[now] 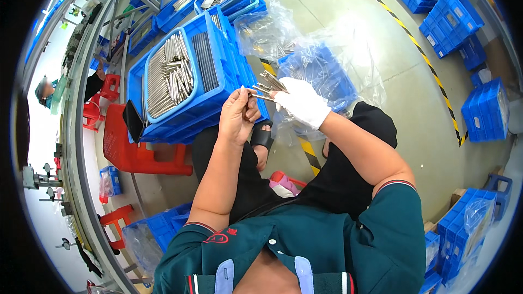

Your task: The person sits on the floor and repeatedly picks up bundles of metal rods from a blue crate, inspects them, and places them into a plastic bag. The person handles the rods one bundle at a time, transferring them from the crate to the bag.

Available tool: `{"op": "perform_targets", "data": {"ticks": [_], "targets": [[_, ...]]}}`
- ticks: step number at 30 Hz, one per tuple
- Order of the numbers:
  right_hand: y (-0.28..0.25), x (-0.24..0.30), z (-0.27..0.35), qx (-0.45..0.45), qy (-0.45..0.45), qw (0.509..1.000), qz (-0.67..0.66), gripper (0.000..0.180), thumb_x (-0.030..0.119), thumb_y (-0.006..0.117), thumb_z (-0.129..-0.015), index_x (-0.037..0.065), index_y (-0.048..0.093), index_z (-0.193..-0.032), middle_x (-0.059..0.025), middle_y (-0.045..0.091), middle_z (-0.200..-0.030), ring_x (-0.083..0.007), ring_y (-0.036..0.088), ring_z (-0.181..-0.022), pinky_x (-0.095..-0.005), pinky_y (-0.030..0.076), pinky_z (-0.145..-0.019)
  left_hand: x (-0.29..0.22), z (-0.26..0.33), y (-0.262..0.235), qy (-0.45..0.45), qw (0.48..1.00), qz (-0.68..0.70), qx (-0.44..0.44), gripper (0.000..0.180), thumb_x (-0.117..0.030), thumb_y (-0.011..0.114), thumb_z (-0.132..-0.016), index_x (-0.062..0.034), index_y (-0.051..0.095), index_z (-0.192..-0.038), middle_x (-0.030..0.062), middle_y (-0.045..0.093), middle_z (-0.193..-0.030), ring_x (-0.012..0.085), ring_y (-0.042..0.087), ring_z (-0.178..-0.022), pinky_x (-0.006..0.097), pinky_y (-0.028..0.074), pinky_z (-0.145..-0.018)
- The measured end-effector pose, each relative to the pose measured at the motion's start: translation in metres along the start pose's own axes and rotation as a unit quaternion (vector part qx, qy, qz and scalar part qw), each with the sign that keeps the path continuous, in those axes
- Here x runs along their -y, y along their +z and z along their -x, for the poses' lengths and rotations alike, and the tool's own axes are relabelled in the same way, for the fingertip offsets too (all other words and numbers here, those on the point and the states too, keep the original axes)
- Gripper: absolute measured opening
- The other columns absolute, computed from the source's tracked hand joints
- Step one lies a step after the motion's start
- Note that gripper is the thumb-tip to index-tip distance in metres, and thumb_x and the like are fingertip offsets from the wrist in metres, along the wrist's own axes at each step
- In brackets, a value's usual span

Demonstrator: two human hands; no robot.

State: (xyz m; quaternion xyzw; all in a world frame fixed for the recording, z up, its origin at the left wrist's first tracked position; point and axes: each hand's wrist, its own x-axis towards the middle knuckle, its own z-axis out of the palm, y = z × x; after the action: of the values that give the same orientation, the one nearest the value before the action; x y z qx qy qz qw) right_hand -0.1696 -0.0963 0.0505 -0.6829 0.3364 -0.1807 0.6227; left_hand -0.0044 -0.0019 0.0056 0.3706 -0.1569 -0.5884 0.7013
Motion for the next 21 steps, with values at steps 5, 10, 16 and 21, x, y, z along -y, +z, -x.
{"op": "perform_targets", "data": {"ticks": [5,10,16,21], "targets": [[-0.002,-0.004,-0.001,0.007,-0.012,1.0,0.015,0.02,0.024,0.058,-0.088,0.004,0.057,-0.085,0.0007,0.056,-0.065,-0.0049,0.046,-0.054,-0.0223,0.038,-0.049,0.001,0.001,0.004,-0.008,1.0,-0.009,0.015,0.02,-0.023,0.056,-0.094,-0.0029,0.058,-0.09,0.0021,0.05,-0.065,0.0081,0.04,-0.05,0.024,0.033,-0.048],[-0.001,-0.007,-0.002,-0.006,-0.034,0.998,0.053,0.023,0.026,0.058,-0.087,0.004,0.058,-0.086,0.0001,0.055,-0.065,-0.0072,0.049,-0.057,-0.0248,0.04,-0.053,0.001,0.002,0.006,0.02,0.999,-0.045,0.005,0.017,-0.019,0.059,-0.092,-0.0018,0.058,-0.09,0.003,0.053,-0.067,0.0086,0.043,-0.052,0.024,0.037,-0.049],[0.0,-0.006,-0.003,-0.028,-0.056,0.993,0.102,0.024,0.026,0.06,-0.087,0.002,0.059,-0.089,-0.0016,0.054,-0.068,-0.0079,0.048,-0.064,-0.0264,0.04,-0.059,-0.003,0.007,0.014,0.0,0.997,-0.073,0.003,0.016,-0.016,0.063,-0.089,-0.0006,0.059,-0.088,0.0051,0.057,-0.067,0.0097,0.049,-0.052,0.025,0.042,-0.049],[0.005,-0.009,-0.003,-0.03,-0.068,0.996,0.057,0.025,0.027,0.059,-0.086,0.002,0.058,-0.086,-0.0075,0.054,-0.067,-0.0144,0.051,-0.062,-0.0317,0.042,-0.058,-0.002,0.008,0.012,-0.012,0.995,-0.094,-0.013,0.016,-0.016,0.063,-0.089,-0.0003,0.06,-0.088,0.0044,0.057,-0.065,0.0089,0.047,-0.048,0.023,0.04,-0.046]]}}
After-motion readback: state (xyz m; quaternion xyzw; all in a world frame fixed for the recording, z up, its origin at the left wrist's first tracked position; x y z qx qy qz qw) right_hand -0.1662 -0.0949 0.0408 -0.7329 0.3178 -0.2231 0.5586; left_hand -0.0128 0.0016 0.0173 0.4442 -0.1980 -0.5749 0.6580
